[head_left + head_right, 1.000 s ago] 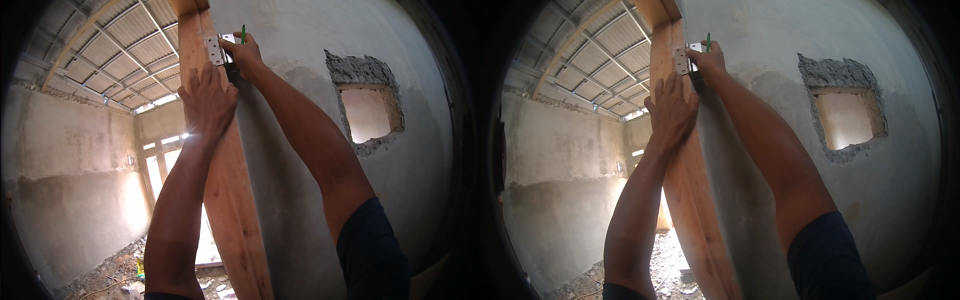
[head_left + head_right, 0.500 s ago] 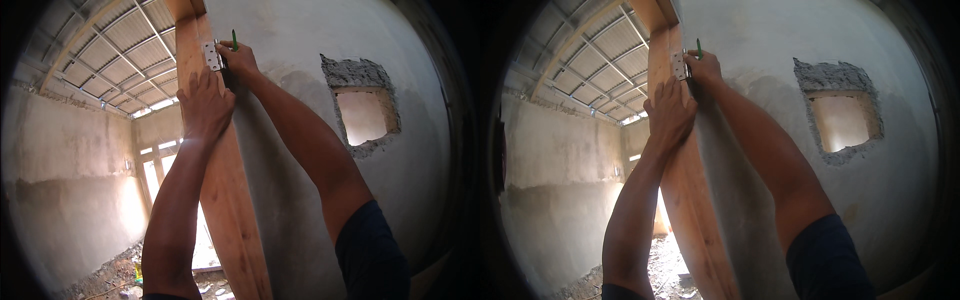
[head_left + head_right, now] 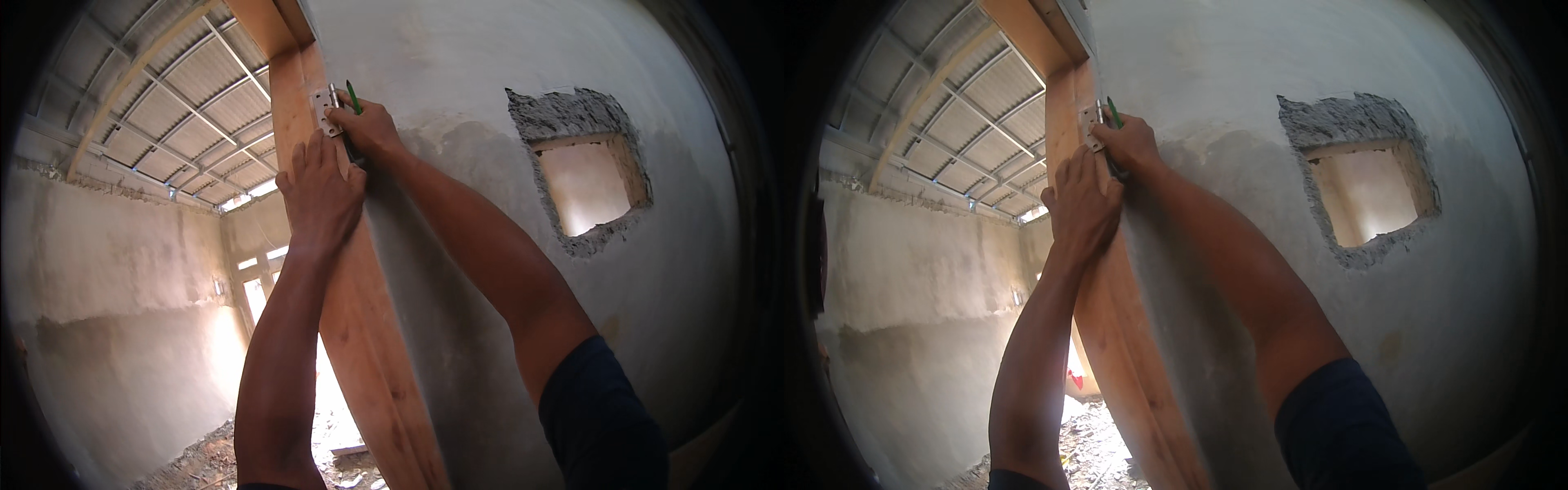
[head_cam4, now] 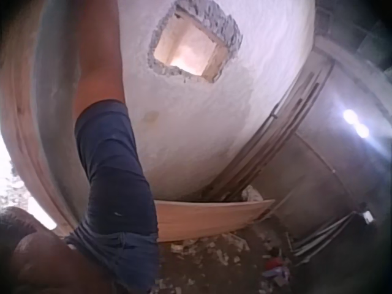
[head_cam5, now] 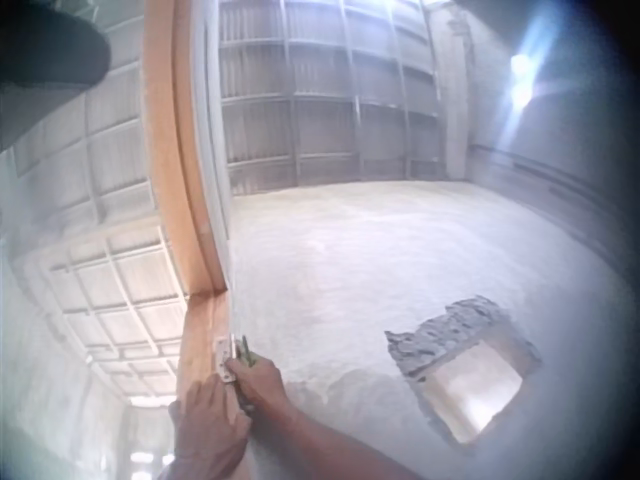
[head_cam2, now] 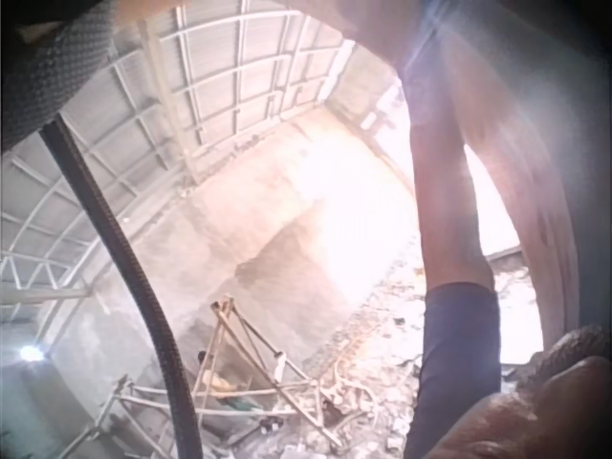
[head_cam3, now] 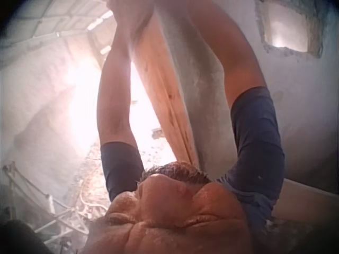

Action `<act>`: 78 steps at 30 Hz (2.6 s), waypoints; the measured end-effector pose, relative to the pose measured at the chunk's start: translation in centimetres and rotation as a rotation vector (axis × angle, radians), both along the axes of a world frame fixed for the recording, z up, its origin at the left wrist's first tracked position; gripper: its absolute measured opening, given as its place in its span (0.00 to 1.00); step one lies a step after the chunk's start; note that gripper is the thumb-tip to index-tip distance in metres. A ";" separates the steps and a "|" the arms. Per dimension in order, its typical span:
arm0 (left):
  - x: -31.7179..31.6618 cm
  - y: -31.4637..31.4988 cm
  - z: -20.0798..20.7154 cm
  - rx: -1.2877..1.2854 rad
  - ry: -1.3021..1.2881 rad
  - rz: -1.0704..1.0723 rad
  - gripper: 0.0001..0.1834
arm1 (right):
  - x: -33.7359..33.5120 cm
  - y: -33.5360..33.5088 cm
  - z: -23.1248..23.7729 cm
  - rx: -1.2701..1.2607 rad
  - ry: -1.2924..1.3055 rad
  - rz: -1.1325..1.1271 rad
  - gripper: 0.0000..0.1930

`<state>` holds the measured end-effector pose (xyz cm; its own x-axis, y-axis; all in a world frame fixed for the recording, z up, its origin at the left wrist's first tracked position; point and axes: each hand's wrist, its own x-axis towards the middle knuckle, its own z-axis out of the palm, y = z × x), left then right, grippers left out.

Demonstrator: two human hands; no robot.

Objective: The person positions a metal hinge on a wooden door frame and marks the screw holes with a green pencil. They then retrieve a tape measure, measure the height of the wall, and mark the measurements on a wooden door panel. Finally, they lift and position the door panel against the wall.

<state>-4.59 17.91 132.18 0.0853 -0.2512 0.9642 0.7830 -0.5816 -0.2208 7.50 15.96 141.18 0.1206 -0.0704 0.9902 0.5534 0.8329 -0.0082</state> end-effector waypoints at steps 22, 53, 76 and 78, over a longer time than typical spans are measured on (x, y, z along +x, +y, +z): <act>0.1 0.3 0.1 -0.008 -0.031 -0.024 0.37 | -1.6 -0.1 -1.2 -0.010 0.153 -0.078 0.17; 0.3 -0.8 -0.3 -0.181 -0.164 0.002 0.35 | -1.0 -0.1 -0.2 -0.050 0.104 -0.047 0.29; 0.0 -1.2 -0.2 -0.194 -0.147 -0.028 0.35 | -0.9 -1.2 -0.1 -0.087 0.043 -0.124 0.27; 0.1 -1.0 -0.2 -0.186 -0.158 -0.026 0.36 | -1.2 -1.5 -0.4 -0.095 0.051 -0.093 0.26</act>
